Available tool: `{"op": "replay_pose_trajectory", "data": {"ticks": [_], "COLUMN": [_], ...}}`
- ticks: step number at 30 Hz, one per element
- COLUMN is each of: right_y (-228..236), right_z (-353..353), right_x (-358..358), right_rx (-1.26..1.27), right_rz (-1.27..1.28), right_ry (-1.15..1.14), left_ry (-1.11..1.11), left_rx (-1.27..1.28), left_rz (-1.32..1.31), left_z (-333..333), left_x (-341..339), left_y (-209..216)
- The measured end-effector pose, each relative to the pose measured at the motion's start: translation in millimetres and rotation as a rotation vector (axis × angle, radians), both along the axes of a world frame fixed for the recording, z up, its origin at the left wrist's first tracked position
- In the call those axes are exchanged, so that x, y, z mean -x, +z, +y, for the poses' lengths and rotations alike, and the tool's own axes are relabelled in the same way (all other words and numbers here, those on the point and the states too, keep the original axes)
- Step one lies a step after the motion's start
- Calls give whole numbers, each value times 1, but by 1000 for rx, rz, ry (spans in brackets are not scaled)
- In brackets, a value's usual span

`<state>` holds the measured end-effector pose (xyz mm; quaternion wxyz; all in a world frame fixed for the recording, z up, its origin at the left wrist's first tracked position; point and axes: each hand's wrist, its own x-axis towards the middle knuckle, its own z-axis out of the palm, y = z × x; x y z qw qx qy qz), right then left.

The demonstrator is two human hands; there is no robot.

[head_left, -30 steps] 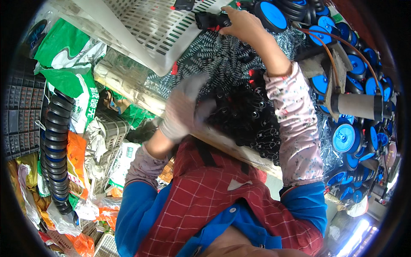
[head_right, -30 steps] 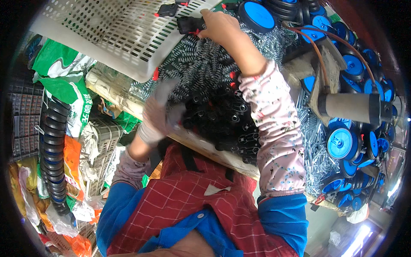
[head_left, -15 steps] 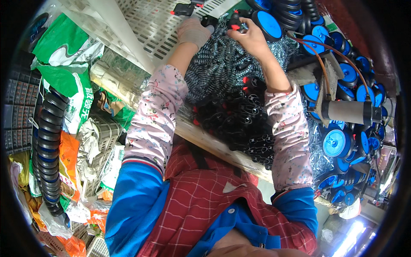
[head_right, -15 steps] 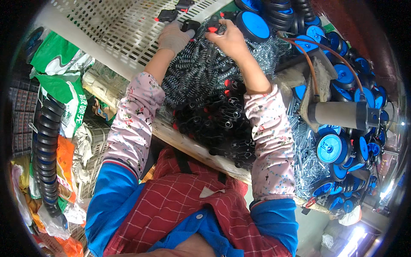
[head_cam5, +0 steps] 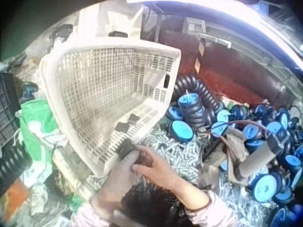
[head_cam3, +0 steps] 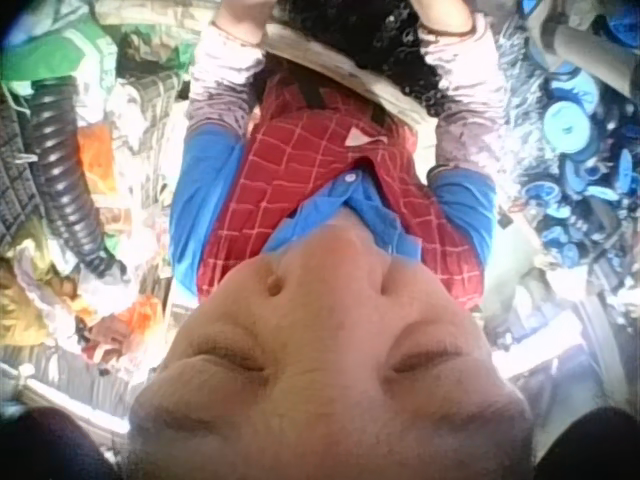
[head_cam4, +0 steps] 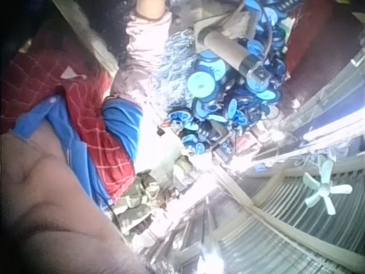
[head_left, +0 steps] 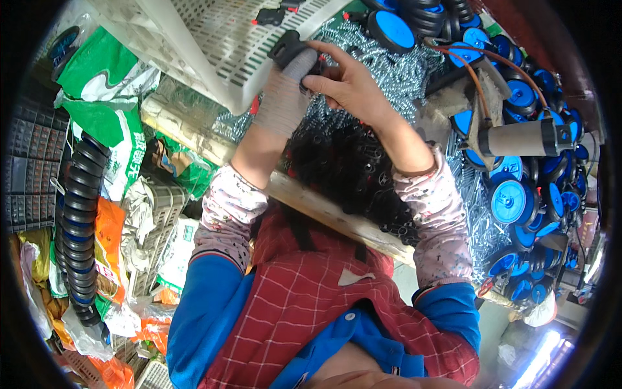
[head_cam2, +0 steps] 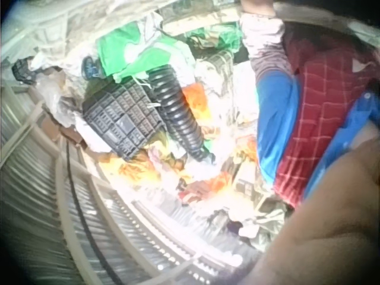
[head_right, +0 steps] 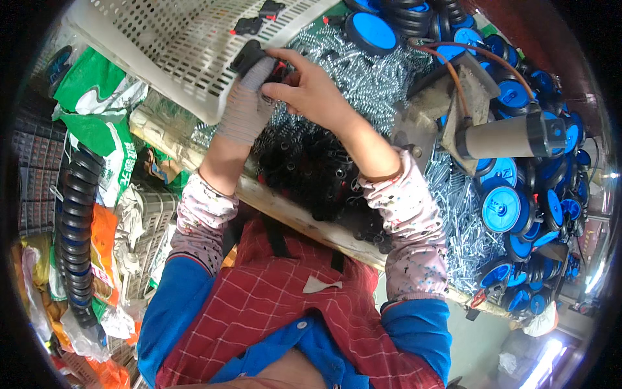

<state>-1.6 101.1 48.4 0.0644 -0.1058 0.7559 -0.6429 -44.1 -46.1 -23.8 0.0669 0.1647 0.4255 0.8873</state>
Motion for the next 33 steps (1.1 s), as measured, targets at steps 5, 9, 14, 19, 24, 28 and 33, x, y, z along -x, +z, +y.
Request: {"op": "replay_pose_trajectory", "data": {"ticks": [5, 9, 14, 19, 24, 28, 33], "right_y": [15, 15, 2, 11, 4, 11, 1], "right_z": [28, 37, 9, -12, -22, -39, -49], "right_x": [-1, -15, -32, -39, -43, -34, -7], "right_rx": [-363, -128, 13, -445, -774, -939, -609], "right_rz": [217, 120, 27, 320, 894, 1011, 639], "right_ry": [-49, -55, -21, 83, 79, 275, 239], "left_ry": [177, 334, 410, 451, 553, 627, 708], "left_rx": [239, 1107, 1236, 1275, 1252, 1238, 1224], "left_rz": [-88, 653, 710, 718, 700, 680, 595], "left_z": [-39, -74, -77, -77, -82, -95, -119], "left_x": [-32, -46, -58, -64, -74, -87, -101], "left_y": [40, 29, 13, 13, 20, 20, 12]}}
